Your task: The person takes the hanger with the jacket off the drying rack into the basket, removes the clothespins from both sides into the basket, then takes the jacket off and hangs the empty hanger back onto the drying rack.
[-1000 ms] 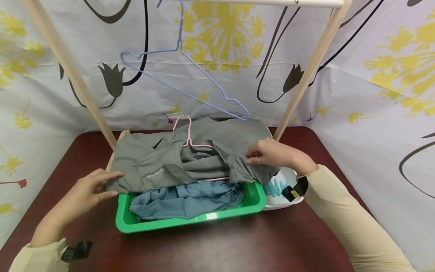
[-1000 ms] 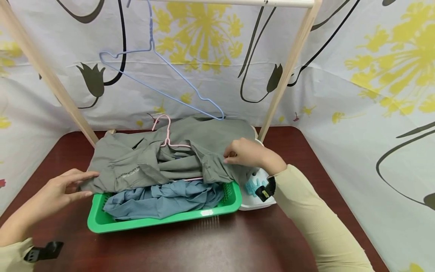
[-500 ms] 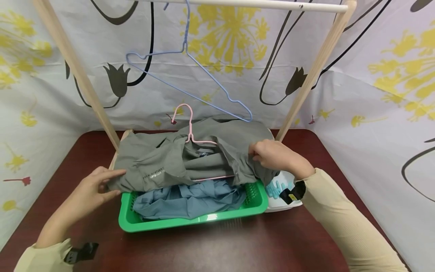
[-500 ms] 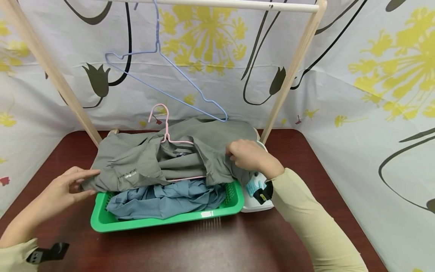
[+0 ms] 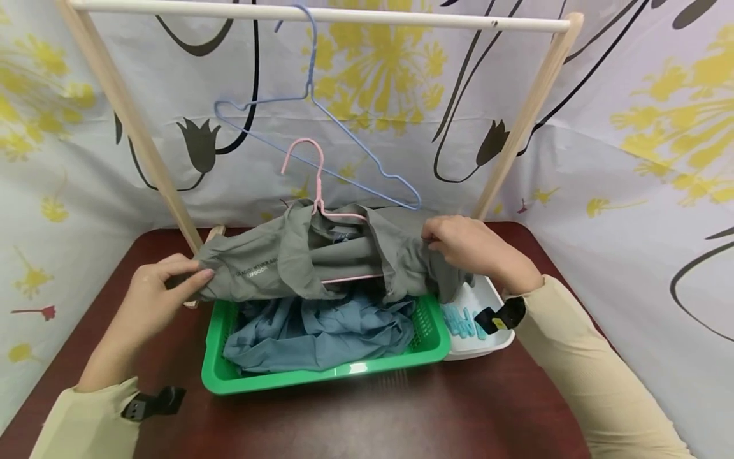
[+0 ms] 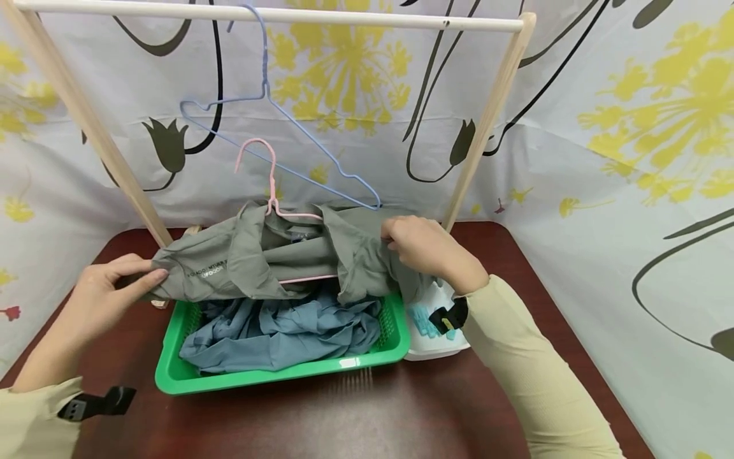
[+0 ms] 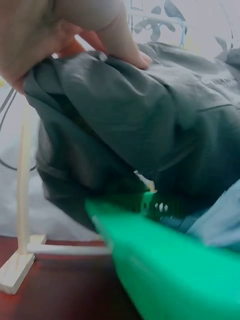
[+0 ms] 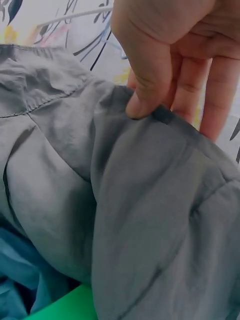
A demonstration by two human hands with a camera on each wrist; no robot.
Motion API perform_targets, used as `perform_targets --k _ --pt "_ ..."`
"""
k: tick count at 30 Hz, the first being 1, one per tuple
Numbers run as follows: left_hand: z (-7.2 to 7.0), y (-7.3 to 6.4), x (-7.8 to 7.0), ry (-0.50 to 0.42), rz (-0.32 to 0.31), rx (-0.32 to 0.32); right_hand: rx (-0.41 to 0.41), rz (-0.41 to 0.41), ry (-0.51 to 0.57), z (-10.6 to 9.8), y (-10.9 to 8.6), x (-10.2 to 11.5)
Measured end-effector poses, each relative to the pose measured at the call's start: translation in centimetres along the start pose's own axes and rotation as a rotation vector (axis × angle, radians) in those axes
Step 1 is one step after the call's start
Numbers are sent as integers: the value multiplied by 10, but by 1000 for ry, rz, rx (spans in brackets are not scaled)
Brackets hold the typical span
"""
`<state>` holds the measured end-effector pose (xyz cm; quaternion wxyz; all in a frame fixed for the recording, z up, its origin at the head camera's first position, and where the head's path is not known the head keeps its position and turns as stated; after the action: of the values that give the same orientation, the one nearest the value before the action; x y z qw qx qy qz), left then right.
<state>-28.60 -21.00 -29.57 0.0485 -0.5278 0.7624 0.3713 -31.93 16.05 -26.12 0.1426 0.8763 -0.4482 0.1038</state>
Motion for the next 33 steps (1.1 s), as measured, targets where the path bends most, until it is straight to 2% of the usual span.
perform_targets --k 3,5,11,15,20,25,28,30,33 --pt "-13 5 -7 -40 7 -91 -29 -5 31 -12 0 1" --pt "-20 7 -9 -64 -7 -116 -36 -29 59 -20 0 3" --pt "-33 13 -18 -113 -39 -120 -13 -116 130 -43 2 17" --pt "-37 14 -23 -128 -48 -120 -15 -173 155 -64 7 37" --pt "-37 15 -30 -153 -45 -113 -41 -276 192 -87 30 72" --pt "-34 19 -41 -183 -9 -101 -41 -316 432 -100 63 99" --pt "-33 21 -42 -160 -13 -88 -31 -348 538 -101 79 112" --pt "-32 22 -40 -133 -16 -72 -24 -351 558 -100 86 117" --pt "-33 21 -33 -149 -27 -50 -14 -314 569 -97 92 118"
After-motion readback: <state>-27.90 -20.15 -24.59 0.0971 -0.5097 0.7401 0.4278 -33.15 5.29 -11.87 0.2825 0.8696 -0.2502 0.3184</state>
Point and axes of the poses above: each hand's wrist, its own y-axis towards the middle knuckle, its own z-axis out of the palm, x = y × z, the point moved 9 cm from there along y, towards the middle knuckle, and after that the axes turned 15 degrees about y, right-handed, at the moved point
